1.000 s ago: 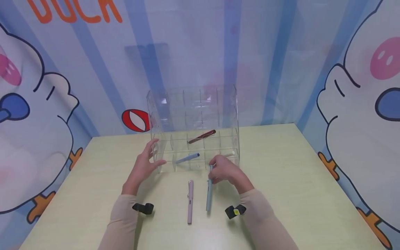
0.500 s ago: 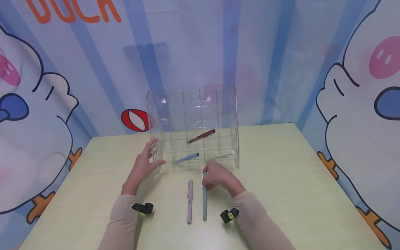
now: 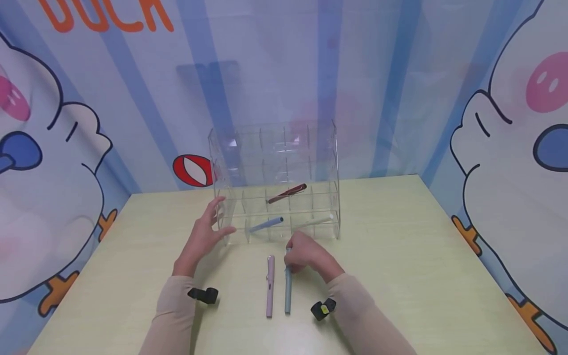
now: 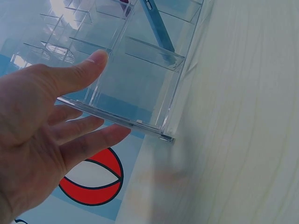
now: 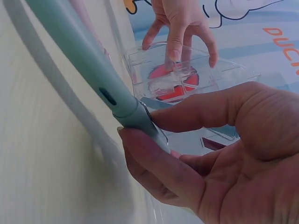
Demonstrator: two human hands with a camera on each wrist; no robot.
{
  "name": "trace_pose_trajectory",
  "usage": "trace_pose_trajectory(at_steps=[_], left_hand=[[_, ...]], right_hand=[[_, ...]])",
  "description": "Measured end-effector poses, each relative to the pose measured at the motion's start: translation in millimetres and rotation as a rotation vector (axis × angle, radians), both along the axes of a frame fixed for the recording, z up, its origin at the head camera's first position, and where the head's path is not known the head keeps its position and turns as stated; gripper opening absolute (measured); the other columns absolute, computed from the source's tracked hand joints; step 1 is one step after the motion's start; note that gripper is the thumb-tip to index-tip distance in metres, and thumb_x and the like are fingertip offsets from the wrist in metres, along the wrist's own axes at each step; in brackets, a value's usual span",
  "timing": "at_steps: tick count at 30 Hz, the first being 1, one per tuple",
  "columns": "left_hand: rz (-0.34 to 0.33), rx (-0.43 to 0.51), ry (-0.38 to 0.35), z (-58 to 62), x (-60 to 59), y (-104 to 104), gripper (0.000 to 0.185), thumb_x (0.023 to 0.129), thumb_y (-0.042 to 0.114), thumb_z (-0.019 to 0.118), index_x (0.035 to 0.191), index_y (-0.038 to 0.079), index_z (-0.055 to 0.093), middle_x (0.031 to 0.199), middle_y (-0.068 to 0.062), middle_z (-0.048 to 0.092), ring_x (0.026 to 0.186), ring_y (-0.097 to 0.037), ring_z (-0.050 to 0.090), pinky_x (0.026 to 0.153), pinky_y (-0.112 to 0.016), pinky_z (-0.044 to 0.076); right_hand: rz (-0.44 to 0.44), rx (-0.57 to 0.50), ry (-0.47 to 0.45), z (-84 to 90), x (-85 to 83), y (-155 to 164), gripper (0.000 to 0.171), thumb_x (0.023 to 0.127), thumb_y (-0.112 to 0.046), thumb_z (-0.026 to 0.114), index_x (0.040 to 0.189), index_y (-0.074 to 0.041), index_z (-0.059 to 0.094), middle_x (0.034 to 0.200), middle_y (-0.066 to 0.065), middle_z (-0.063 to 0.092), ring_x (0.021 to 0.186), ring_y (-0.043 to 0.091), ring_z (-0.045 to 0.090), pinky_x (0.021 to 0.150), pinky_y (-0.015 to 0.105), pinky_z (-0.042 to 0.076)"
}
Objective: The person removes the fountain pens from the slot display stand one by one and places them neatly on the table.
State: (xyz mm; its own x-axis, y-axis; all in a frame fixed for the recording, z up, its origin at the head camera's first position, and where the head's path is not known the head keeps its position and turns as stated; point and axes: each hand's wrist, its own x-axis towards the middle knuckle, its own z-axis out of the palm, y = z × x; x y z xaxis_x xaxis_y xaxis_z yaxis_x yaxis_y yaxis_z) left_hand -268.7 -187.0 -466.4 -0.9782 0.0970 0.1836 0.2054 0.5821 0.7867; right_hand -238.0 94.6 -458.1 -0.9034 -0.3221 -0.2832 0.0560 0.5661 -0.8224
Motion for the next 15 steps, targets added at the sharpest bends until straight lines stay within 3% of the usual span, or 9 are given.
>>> trace_pose_trajectory(at_steps=[5,15], left_hand=[[0.000,0.002,-0.005,-0.5,-0.8,-0.3,0.089,0.087,0.017,0.080,0.155,0.033,0.026,0.161,-0.015,0.030,0.136,-0.044,0.043,0.106,-0.058,0.040],[-0.005,-0.004,0.008,-1.7,-1.7,-0.6,0.089,0.087,0.016,0.080,0.155,0.033,0.026,0.160,-0.015,0.031,0.135,-0.045,0.044,0.106,-0.058,0.040]], right_hand=[[0.016,0.041,0.014,-1.9,2.3,-3.5,0.034,0.072,0.010,0.066,0.106,0.011,0.063,0.088,0.015,0.061,0.067,0.022,0.068,0.060,0.033,0.060],[0.025,0.085,0.016,-3.5,5.1,-9.2,0.031,0.075,0.006,0.071,0.105,0.008,0.065,0.087,0.013,0.061,0.068,0.022,0.066,0.060,0.032,0.060]])
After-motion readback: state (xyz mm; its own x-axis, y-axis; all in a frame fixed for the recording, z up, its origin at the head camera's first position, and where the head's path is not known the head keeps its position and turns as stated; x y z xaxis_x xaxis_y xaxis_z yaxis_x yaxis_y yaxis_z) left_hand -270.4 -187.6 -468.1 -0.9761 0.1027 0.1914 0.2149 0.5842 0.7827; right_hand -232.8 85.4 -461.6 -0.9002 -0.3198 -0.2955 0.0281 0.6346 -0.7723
